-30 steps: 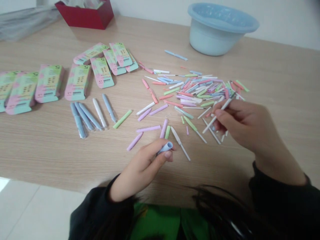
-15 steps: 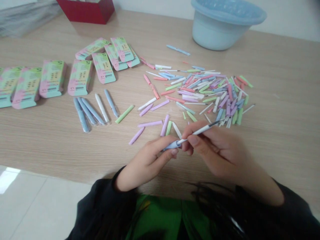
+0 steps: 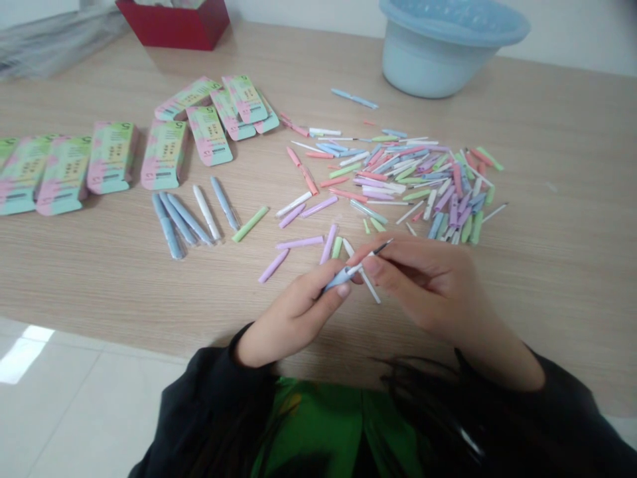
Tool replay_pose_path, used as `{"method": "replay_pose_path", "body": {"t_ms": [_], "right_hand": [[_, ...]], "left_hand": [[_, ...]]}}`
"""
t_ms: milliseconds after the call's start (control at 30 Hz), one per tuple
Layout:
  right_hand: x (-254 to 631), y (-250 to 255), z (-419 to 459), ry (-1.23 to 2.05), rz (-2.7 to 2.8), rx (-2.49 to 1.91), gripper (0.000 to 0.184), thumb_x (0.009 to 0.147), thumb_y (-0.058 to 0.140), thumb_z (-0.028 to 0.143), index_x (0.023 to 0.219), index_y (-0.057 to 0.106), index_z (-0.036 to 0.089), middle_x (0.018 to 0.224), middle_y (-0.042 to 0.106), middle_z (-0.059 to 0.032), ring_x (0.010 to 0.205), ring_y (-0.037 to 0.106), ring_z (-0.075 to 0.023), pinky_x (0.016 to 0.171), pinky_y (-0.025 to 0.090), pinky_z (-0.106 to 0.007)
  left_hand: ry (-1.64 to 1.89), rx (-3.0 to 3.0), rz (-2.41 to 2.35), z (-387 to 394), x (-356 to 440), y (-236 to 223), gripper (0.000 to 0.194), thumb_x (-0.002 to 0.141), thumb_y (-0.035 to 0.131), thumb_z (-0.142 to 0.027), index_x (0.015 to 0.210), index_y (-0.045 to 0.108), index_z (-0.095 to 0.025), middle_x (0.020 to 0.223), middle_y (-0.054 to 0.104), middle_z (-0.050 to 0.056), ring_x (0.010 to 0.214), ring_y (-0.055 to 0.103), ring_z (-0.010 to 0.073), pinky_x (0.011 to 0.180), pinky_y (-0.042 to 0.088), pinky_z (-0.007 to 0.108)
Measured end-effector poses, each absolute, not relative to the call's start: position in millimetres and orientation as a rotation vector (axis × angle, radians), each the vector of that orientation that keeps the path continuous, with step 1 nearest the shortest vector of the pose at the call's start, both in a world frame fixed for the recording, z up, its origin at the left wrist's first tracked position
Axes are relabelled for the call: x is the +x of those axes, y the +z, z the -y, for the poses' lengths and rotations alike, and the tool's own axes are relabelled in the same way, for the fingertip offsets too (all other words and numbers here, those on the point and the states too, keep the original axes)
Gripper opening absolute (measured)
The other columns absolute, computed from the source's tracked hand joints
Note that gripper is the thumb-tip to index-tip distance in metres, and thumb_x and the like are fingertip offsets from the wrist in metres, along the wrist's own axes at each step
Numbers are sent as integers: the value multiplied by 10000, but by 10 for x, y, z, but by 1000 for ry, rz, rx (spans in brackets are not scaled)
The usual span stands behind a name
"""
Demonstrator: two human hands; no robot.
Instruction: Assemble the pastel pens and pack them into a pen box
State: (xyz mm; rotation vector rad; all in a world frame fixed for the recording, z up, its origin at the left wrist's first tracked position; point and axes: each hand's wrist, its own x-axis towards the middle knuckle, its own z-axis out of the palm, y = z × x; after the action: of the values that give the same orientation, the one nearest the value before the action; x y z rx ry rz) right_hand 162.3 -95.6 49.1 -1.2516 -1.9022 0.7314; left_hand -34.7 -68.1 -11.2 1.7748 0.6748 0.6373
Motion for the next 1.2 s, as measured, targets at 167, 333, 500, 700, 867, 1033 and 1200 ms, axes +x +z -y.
{"method": "replay_pose_path", "body": {"t_ms": [167,333,500,700,867,1033,1200], "right_hand": [[1647,508,1002,758,1887,-1114,175,940,571,129,819,666,213,766,683,13,627,610,-108,594,495,-250],[1695,613,1123,625,2021,-1047,217,883,574,54,993,643,228,851,692,6,752,664,-122,672,533,-249],[1688,672,1224,547,2140,-1058,233,911,533,73,1035,608,255,882,708,-17,765,684,-141,655,558,-252],[1695,732,1198,543,2146,-1099,204,930,519,96,1007,602,266,859,720,-9,736,692,-138,637,572,-244],[1690,857,1206,514,2220,-1061,213,888,555,74,947,610,271,816,733,-12,706,695,-153,618,581,-230],[1637,849,1270,503,2243,-1046,246,884,541,56,997,593,268,833,734,-24,727,693,-176,669,604,-255],[1622,728,1215,520,2137,-1178,198,941,518,98,1033,599,254,917,727,-2,765,690,-133,704,582,-251]], "left_hand": [[649,1784,-565,676,-370,-74,245,1049,452,-277,1217,608,-192,1121,684,68,1083,632,212,1020,502,358],[751,1924,-488,649,-383,-24,215,1059,427,-255,1145,610,-180,1021,613,70,994,594,208,911,503,352],[816,1989,-449,643,-373,-40,192,1047,467,-214,1145,632,-193,978,576,58,965,586,193,853,511,323],[834,2004,-441,634,-381,-43,185,1033,498,-157,1139,647,-179,993,593,64,955,599,176,868,521,308],[884,1949,-401,626,-400,-29,212,1054,464,-212,1152,649,-180,1025,623,89,1019,615,207,920,525,358],[893,1926,-387,637,-406,4,200,1042,485,-196,1120,665,-162,1023,610,78,991,616,192,909,522,328],[861,1981,-470,645,-388,3,178,1037,479,-171,1121,634,-152,969,610,63,949,615,189,878,518,311]]}}
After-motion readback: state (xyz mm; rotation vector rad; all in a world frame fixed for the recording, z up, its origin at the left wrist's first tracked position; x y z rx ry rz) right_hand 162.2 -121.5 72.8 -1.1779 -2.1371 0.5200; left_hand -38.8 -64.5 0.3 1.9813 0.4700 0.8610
